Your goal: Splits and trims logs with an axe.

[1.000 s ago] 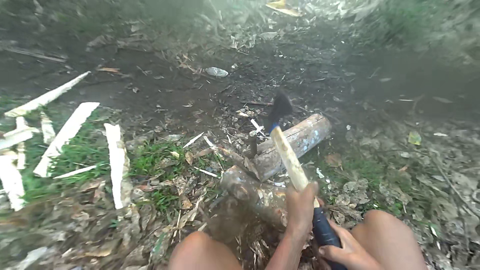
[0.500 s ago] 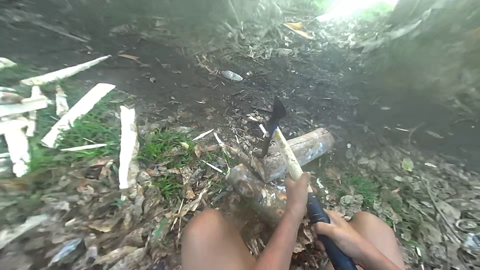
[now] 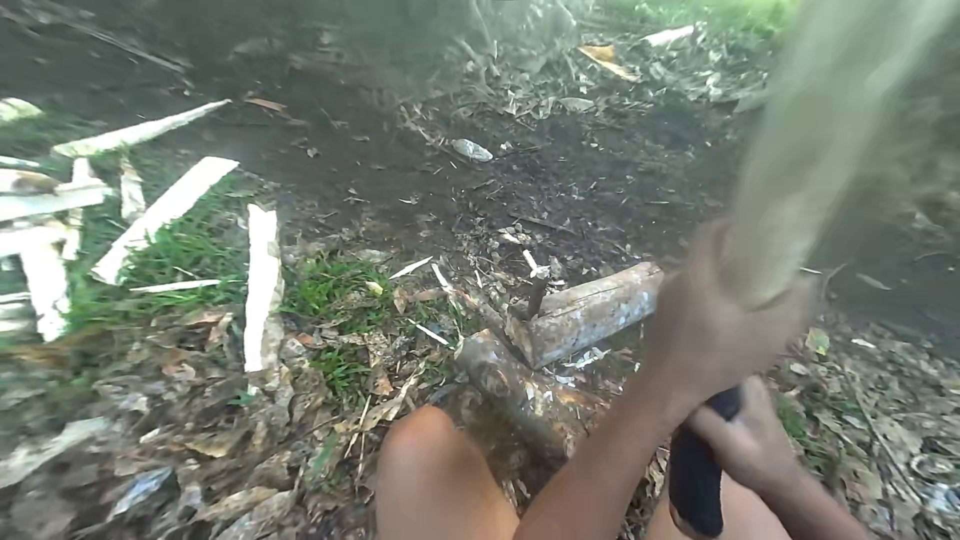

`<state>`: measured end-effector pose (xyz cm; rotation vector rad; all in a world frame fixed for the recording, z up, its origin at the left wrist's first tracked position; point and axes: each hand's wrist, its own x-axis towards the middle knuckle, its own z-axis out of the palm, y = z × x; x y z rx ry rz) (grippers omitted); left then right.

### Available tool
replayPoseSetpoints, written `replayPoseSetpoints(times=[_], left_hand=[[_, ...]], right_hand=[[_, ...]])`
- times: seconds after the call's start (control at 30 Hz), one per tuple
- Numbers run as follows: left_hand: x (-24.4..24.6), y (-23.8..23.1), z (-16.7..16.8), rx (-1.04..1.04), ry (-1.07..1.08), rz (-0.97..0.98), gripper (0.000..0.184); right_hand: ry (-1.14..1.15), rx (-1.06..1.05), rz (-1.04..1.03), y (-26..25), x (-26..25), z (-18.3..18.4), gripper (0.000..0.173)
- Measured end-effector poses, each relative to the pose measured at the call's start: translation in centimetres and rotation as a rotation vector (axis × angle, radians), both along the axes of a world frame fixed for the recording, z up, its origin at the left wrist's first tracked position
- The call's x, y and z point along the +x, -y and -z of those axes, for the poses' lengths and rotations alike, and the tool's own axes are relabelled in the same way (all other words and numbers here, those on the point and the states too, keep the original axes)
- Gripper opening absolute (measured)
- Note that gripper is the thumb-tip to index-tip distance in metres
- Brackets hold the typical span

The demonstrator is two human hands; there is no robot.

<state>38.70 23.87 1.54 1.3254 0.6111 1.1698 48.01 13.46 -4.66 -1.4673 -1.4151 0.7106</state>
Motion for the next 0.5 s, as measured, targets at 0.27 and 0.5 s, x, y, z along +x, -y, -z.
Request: replayPoseSetpoints(times=[0.27,0.5], left_hand=[[3.5,4.1,16.2,-0.74,0.001,-0.027,0.049],[3.0,0.4,-1.6,-0.093,0.035,0.103,0.051]], right_hand=[[-0.446,-0.844,0.064,6.0,1.8,6.9,0.029],[-0.154,-0.108,0.022,2.0,2.7,-3.6,0.03]])
